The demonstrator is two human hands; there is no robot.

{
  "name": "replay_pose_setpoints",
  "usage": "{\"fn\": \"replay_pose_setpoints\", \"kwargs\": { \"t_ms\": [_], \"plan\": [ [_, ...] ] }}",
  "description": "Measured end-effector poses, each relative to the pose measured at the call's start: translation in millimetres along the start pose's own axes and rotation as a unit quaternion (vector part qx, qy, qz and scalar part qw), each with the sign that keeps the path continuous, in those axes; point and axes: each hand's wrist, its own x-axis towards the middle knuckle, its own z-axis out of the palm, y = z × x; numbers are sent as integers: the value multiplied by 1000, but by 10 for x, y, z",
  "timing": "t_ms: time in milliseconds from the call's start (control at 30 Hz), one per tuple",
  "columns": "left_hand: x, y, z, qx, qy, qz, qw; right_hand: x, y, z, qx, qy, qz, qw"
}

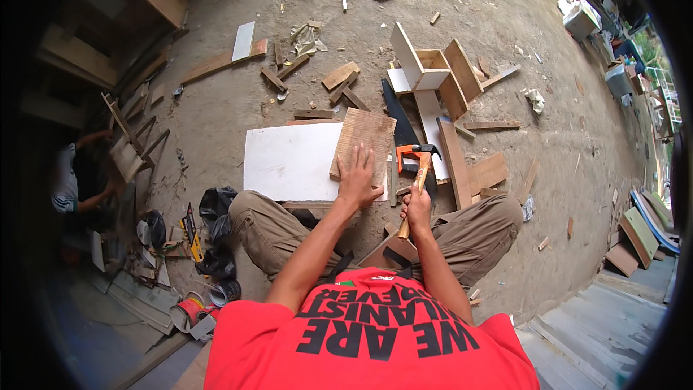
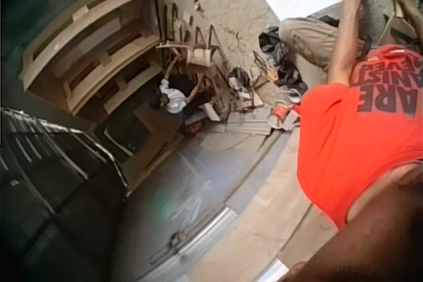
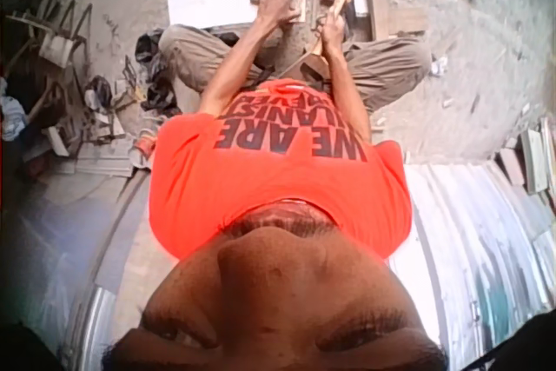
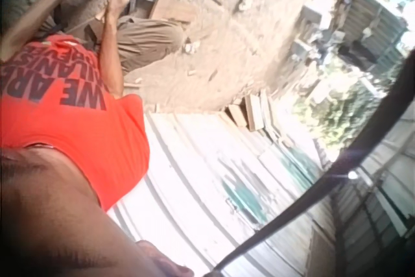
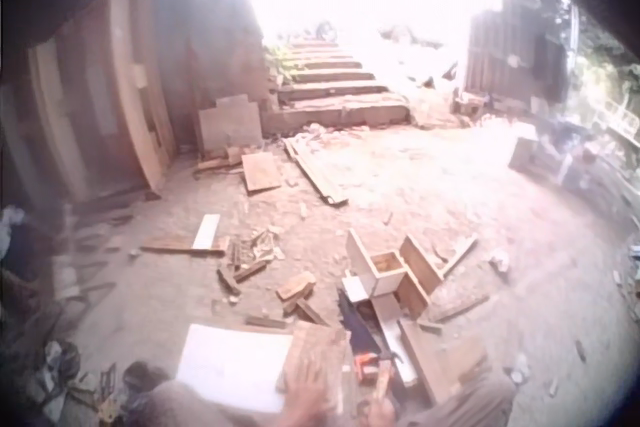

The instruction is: The person sits on the floor and uses a hammer to repeatedly strike and break various pieces of wood into smaller fragments. They handle multiple wood pieces, striking them against a white board and discarding the broken pieces onto the ground.

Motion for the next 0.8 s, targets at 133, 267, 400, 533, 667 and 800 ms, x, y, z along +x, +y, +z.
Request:
{"fn": "replay_pose_setpoints", "kwargs": {
  "t_ms": [133,267,400,533,667,800],
  "plan": [
    [-202,-407,-8,18,19,94,995,-37,23,-2,1,-11,-11,1000],
    [-404,-908,-310,-6,133,247,960,-44,90,-2,-20,-20,-14,999],
    [-529,-1031,-1110,-113,246,238,933,-111,62,-27,-31,-16,-22,999],
    [-623,-1160,-1574,-179,305,151,923,-302,58,-25,-89,-10,-81,993],
    [-691,-1125,-1505,-378,269,3,886,-530,-67,29,-107,-36,-144,983],
    [-637,-972,-1683,-401,245,43,882,-670,-145,44,-134,-54,-206,968]
  ]
}}
